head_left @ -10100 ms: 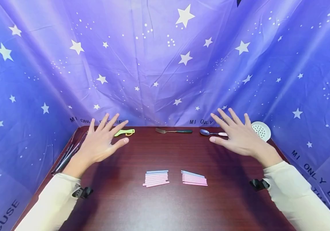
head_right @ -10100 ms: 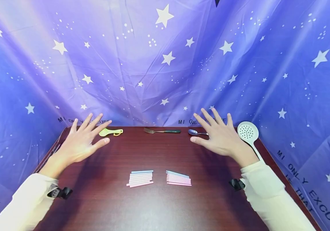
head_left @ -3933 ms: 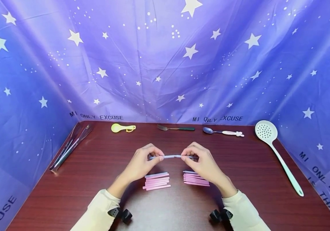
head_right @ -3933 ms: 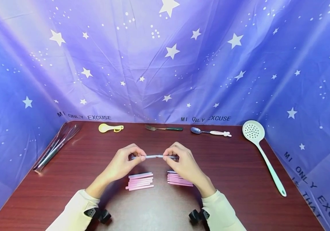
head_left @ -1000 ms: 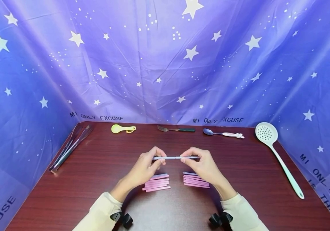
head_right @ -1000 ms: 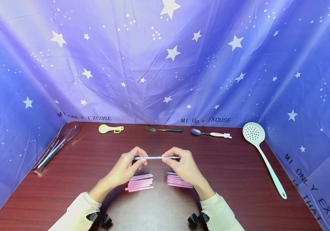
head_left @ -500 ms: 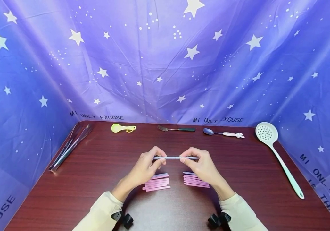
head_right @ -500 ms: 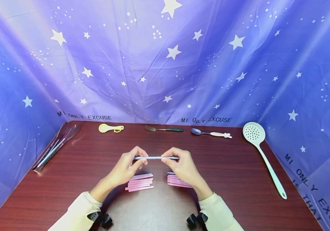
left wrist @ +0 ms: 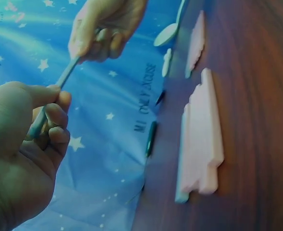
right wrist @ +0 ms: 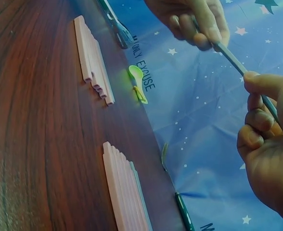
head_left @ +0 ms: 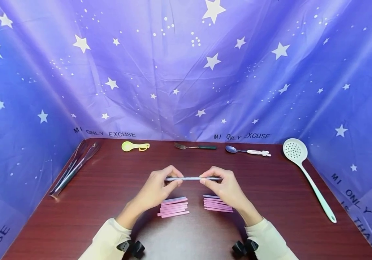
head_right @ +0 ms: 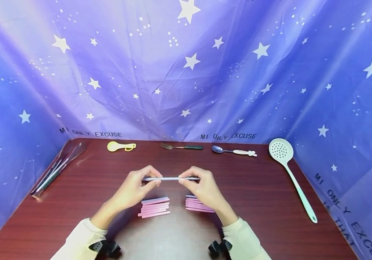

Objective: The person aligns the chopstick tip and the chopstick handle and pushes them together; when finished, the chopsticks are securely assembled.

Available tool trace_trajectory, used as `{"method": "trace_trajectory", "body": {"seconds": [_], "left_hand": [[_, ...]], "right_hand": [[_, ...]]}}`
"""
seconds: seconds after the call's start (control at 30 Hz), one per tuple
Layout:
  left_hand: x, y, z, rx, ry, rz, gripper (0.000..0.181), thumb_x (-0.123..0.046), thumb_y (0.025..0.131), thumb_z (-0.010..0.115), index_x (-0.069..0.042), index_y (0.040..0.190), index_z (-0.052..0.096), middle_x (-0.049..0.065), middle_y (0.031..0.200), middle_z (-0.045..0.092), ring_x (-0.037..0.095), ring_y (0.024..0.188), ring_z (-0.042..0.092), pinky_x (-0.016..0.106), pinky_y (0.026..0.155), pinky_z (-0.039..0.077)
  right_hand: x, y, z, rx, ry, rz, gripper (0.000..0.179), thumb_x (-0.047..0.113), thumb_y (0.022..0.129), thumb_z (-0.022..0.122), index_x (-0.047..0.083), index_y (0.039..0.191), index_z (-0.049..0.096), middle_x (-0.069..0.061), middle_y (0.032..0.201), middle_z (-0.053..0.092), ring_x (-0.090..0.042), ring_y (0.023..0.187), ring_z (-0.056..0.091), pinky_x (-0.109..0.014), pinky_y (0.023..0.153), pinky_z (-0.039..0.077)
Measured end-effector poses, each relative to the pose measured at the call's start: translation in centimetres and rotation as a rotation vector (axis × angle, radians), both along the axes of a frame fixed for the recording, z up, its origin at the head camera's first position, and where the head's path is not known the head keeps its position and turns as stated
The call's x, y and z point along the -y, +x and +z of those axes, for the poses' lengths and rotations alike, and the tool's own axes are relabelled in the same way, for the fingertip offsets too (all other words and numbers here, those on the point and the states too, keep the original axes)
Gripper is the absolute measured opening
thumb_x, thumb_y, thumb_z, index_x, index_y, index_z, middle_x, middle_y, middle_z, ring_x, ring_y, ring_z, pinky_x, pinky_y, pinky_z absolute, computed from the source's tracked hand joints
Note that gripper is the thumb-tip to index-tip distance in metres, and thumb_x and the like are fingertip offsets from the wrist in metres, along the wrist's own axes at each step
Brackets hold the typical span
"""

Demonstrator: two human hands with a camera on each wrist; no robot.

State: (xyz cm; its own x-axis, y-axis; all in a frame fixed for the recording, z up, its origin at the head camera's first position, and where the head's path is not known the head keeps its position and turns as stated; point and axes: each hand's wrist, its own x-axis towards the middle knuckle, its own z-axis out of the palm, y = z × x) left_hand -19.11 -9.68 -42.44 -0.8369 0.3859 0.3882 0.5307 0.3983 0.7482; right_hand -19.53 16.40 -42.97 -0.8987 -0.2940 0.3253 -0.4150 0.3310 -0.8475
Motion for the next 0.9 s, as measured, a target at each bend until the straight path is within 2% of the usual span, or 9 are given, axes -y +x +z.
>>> {"method": "trace_trajectory", "body": {"seconds": [0.17, 0.33, 0.4, 0.5, 0.63, 0.77, 0.9], "left_hand": [[1.6, -0.1, 0.5, -0.017, -0.033, 0.041, 0.011, -0.011, 0.091, 0.078, -0.018, 0.098, 0.072, -0.007, 0.080, 0.070, 0.002, 0.062, 0.049, 0.019, 0.056, 0.042], [3.2, -0.1, 0.9, -0.033, -0.065, 0.041, 0.011, -0.012, 0.089, 0.080, -0.018, 0.096, 0.074, -0.011, 0.078, 0.069, 0.000, 0.066, 0.057, 0.022, 0.059, 0.049], [3.8, -0.2, 1.0, -0.048, -0.071, 0.054, 0.011, -0.012, 0.088, 0.081, -0.018, 0.095, 0.074, -0.011, 0.078, 0.071, 0.001, 0.068, 0.060, 0.023, 0.060, 0.051], [5.1, -0.4, 0.9, -0.051, -0.065, 0.093, 0.012, -0.012, 0.089, 0.081, -0.019, 0.094, 0.073, -0.010, 0.080, 0.072, 0.002, 0.071, 0.063, 0.023, 0.064, 0.053], [7.2, -0.8, 0.4, -0.003, -0.020, 0.175, 0.012, -0.012, 0.089, 0.080, -0.019, 0.093, 0.073, -0.007, 0.078, 0.071, 0.004, 0.069, 0.062, 0.022, 0.063, 0.051], [9.3, -1.4, -0.1, 0.019, 0.012, 0.240, 0.009, -0.011, 0.089, 0.080, -0.016, 0.093, 0.073, -0.001, 0.074, 0.069, 0.005, 0.064, 0.058, 0.022, 0.059, 0.047], [11.0, -2.5, -0.7, 0.017, 0.001, 0.312, 0.006, -0.012, 0.090, 0.079, -0.013, 0.093, 0.074, 0.003, 0.073, 0.070, 0.005, 0.062, 0.058, 0.021, 0.057, 0.046]], "right_hand": [[-0.1, -0.2, -0.1, -0.005, -0.009, 0.003, 0.009, 0.016, 0.092, 0.079, 0.023, 0.098, 0.078, 0.002, 0.089, 0.074, -0.011, 0.074, 0.057, -0.026, 0.063, 0.048], [-0.2, -0.4, -0.3, -0.007, 0.004, 0.009, 0.009, 0.018, 0.093, 0.078, 0.024, 0.099, 0.078, 0.003, 0.091, 0.074, -0.012, 0.081, 0.062, -0.028, 0.069, 0.052], [-0.3, -0.5, -0.3, -0.009, 0.013, 0.011, 0.009, 0.019, 0.093, 0.078, 0.023, 0.101, 0.078, 0.003, 0.090, 0.073, -0.012, 0.079, 0.060, -0.027, 0.067, 0.051], [-0.7, -0.6, -0.4, -0.014, 0.021, -0.002, 0.009, 0.017, 0.093, 0.077, 0.023, 0.101, 0.078, 0.003, 0.083, 0.068, -0.010, 0.071, 0.055, -0.024, 0.060, 0.046], [-1.7, -0.7, -0.6, -0.029, 0.015, -0.036, 0.012, 0.013, 0.093, 0.076, 0.023, 0.100, 0.078, 0.003, 0.076, 0.060, -0.008, 0.065, 0.049, -0.024, 0.056, 0.041], [-2.8, -0.7, -0.9, -0.047, 0.026, -0.056, 0.012, 0.010, 0.093, 0.076, 0.019, 0.100, 0.078, 0.004, 0.076, 0.061, -0.008, 0.065, 0.050, -0.025, 0.057, 0.042], [-3.9, -0.7, -1.7, -0.018, 0.058, -0.059, 0.010, 0.010, 0.092, 0.076, 0.015, 0.101, 0.078, 0.003, 0.076, 0.063, -0.008, 0.065, 0.052, -0.024, 0.058, 0.044]]}}
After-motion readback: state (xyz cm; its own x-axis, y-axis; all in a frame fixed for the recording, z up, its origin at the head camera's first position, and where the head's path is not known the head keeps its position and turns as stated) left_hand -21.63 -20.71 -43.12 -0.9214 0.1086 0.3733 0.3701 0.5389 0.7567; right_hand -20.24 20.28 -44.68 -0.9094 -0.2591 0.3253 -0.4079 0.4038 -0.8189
